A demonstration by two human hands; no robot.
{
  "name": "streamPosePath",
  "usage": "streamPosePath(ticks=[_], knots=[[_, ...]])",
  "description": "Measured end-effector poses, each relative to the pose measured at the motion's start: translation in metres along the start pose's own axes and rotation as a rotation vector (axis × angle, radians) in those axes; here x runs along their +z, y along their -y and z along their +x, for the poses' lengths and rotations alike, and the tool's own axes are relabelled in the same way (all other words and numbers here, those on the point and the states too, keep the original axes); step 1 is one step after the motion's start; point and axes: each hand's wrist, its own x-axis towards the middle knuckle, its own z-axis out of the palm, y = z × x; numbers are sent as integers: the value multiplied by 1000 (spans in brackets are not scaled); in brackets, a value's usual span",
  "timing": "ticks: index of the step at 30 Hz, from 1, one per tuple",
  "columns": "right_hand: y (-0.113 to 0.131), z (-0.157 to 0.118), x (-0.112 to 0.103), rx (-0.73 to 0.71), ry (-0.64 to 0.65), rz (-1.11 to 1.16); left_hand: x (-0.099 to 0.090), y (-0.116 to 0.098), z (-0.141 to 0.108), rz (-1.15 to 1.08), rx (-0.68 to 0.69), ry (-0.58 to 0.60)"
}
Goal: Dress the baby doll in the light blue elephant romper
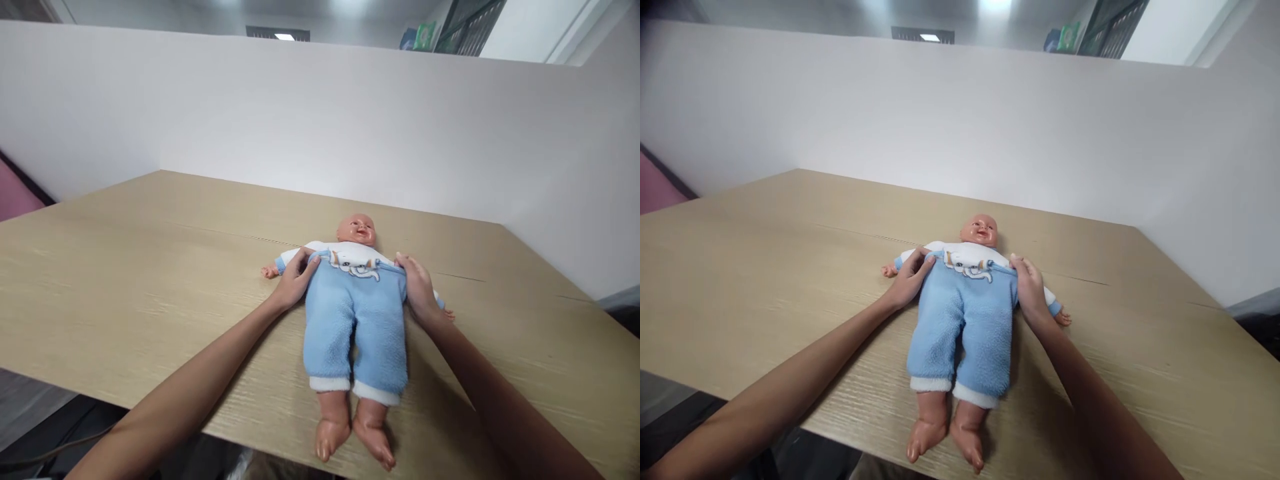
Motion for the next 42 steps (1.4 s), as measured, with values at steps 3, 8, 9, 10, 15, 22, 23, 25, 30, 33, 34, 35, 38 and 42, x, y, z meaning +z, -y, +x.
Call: streamPosePath(ticks=[3,8,9,10,15,22,23,25,30,33,34,35,38,42], knots=[[24,18,14,-54,29,-192,1,0,0,45,36,-86],[58,46,50,-191,171,-497,3,-3,-2,73,107,-152],[63,52,61,-251,227,-533,3,-4,-3,89,129,-160],[67,57,72,-314,296,-558,3,-5,-3,108,154,-164],[72,82,137,-503,789,-640,1,-10,-5,166,265,-159],[46,101,201,-612,1226,-693,0,-10,-7,203,287,-130],[46,100,202,-619,1224,-703,0,-10,-7,213,293,-130],[50,97,197,-656,1190,-710,0,-11,-7,226,311,-127],[70,85,156,-645,846,-603,-1,-10,-8,226,329,-104],[71,83,132,-482,706,-409,-3,-5,-11,284,376,-134],[70,82,126,-436,698,-343,-3,-3,-12,313,414,-149],[69,82,121,-403,700,-293,-4,-1,-14,339,459,-158],[68,77,115,-389,726,-257,-7,3,-19,369,561,-167],[72,71,115,-400,762,-297,-6,1,-20,237,503,-200]])
